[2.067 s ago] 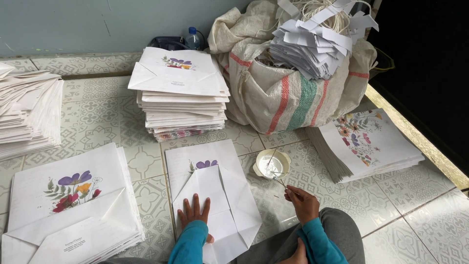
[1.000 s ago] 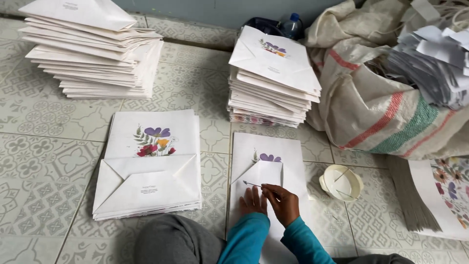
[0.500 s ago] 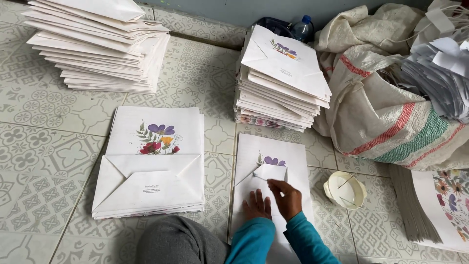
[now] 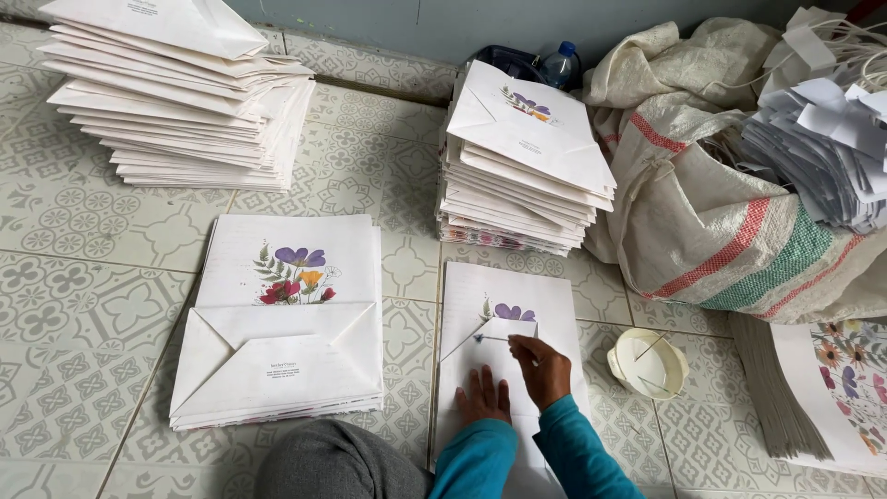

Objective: The person sits on the floor and assembles envelopes by applying glue to the flaps with a small brush and folding them shut. They handle printed paper sheets and stacks of envelopes, placing finished items into a pile.

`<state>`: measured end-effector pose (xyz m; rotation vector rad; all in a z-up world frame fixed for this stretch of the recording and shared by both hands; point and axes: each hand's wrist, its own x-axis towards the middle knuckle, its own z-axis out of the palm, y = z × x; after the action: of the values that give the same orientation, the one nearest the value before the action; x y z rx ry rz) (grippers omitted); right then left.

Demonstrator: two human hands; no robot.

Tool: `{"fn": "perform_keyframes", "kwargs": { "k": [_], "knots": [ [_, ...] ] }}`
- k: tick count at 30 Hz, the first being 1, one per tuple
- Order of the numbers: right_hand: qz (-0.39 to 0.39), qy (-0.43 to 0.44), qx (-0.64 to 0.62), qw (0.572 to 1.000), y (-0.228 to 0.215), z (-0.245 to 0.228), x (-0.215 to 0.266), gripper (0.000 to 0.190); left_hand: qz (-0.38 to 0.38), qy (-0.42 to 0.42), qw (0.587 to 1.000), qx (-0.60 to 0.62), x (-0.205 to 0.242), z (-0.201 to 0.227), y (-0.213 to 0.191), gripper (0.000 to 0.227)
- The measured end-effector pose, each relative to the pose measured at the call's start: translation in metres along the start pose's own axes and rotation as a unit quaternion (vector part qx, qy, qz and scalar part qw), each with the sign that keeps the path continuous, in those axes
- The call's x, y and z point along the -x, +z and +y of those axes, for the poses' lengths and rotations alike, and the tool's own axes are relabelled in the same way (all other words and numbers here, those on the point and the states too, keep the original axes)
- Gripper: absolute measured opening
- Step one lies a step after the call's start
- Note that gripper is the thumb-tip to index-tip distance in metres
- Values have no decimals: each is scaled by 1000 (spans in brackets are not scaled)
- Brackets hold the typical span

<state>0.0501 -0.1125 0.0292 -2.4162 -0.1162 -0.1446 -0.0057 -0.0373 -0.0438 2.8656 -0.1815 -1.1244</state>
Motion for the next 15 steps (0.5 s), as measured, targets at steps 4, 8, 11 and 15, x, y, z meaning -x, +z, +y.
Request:
{"fn": "perform_keyframes", "kwargs": {
  "k": [4, 8, 11, 15],
  "knots": [
    [16, -19, -7, 1000, 2, 6, -2, 21, 13, -5, 1000, 23, -1, -1, 1, 114],
    [-100, -91, 23, 991, 6, -3, 14, 27, -16, 5, 1000, 6, 0, -1, -3, 107],
    [-138, -120, 5, 983, 3, -27, 25, 17, -4, -20, 999, -37, -61, 12, 45, 77],
    [-105, -55, 3, 993, 7, -4, 7, 27, -14, 3, 1000, -6, 0, -2, 1, 111]
  ]
}}
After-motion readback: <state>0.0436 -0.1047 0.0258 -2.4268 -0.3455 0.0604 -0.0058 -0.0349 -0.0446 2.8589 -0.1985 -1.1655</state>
